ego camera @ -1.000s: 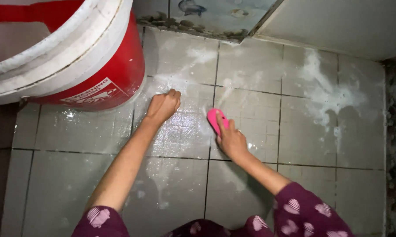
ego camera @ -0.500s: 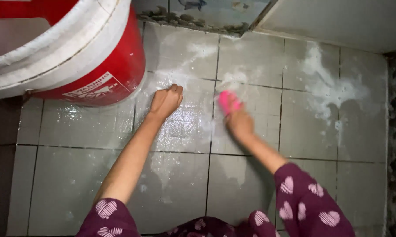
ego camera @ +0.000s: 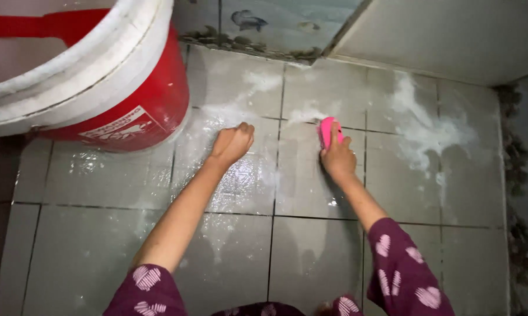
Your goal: Scrubbing bathroom floor tiles with a pink hand brush and rinsing with water from a red bucket using a scoop.
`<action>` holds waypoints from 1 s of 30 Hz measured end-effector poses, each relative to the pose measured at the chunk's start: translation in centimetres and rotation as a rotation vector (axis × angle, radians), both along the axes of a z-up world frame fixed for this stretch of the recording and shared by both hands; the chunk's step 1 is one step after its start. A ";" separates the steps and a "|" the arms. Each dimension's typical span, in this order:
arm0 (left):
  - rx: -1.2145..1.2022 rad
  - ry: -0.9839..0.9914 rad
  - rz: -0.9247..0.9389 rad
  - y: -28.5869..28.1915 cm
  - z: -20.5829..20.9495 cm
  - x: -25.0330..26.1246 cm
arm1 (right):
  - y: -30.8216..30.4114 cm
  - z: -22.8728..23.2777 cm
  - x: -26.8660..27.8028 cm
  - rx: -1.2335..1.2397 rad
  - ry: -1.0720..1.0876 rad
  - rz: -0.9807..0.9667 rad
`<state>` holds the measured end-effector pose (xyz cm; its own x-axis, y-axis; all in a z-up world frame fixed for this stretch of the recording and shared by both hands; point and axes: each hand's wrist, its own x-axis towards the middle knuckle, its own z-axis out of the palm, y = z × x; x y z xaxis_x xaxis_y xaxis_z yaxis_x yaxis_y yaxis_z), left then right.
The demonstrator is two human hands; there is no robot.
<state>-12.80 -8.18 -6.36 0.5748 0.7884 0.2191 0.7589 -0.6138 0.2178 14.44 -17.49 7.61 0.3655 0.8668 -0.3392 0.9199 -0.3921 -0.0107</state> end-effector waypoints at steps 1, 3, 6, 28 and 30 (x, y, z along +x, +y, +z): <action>-0.012 0.013 0.004 -0.1 0.4 -0.7 | -0.8 -1.4 -0.5 -0.012 0.013 0.004; 0.036 0.036 0.033 0.4 1.1 -1.4 | -1.9 -4.0 -0.9 0.070 0.086 0.073; 0.065 0.099 0.137 1.4 -0.4 -2.9 | -6.1 -2.8 -7.6 -0.052 0.227 0.357; -0.139 -0.455 0.326 3.5 4.6 0.0 | 2.7 -12.9 18.8 0.312 -0.138 -0.514; -0.157 -0.463 0.322 3.3 5.0 0.8 | 2.8 -19.0 21.8 0.155 -0.160 -0.502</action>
<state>-12.01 -4.91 -1.39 0.1731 0.9508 0.2568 0.7060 -0.3016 0.6408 36.20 -14.65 -11.39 0.7836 0.6080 -0.1277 0.6150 -0.7882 0.0217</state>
